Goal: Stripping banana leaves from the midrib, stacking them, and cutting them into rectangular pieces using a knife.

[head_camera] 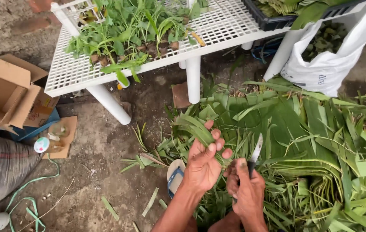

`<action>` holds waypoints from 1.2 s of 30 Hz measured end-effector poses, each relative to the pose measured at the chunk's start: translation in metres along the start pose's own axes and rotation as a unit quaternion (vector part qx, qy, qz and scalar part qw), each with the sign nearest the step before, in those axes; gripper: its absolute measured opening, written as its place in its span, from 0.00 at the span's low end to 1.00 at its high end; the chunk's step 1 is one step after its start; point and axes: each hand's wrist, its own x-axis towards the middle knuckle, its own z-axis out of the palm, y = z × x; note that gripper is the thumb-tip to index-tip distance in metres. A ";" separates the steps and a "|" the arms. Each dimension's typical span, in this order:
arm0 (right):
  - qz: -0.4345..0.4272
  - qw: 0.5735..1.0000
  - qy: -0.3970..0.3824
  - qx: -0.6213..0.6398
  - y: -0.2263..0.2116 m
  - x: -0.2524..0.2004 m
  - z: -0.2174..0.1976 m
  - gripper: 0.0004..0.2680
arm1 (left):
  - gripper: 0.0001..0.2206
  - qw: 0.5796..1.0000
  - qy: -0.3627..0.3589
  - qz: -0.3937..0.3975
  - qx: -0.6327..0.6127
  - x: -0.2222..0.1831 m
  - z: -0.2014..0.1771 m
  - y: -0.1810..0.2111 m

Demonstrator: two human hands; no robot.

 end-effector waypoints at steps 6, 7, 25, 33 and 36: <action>0.048 0.998 -0.001 0.034 0.000 -0.002 -0.008 0.06 | 0.32 0.996 -0.037 -0.044 0.071 0.000 0.001 0.001; 0.046 0.998 0.000 0.035 0.000 -0.001 -0.011 0.06 | 0.32 0.996 -0.039 -0.047 0.071 0.000 -0.001 0.000; -0.064 0.979 0.028 -0.193 0.065 -0.020 -0.034 0.09 | 0.15 0.986 0.096 -0.058 0.121 -0.006 -0.052 -0.022; -0.018 0.922 0.088 -0.377 0.000 -0.013 -0.042 0.16 | 0.12 0.830 0.121 -0.215 0.501 -0.018 -0.049 -0.015; -0.134 0.917 0.072 -0.370 -0.017 -0.006 -0.032 0.13 | 0.16 0.664 0.041 -0.236 0.708 -0.027 -0.024 -0.015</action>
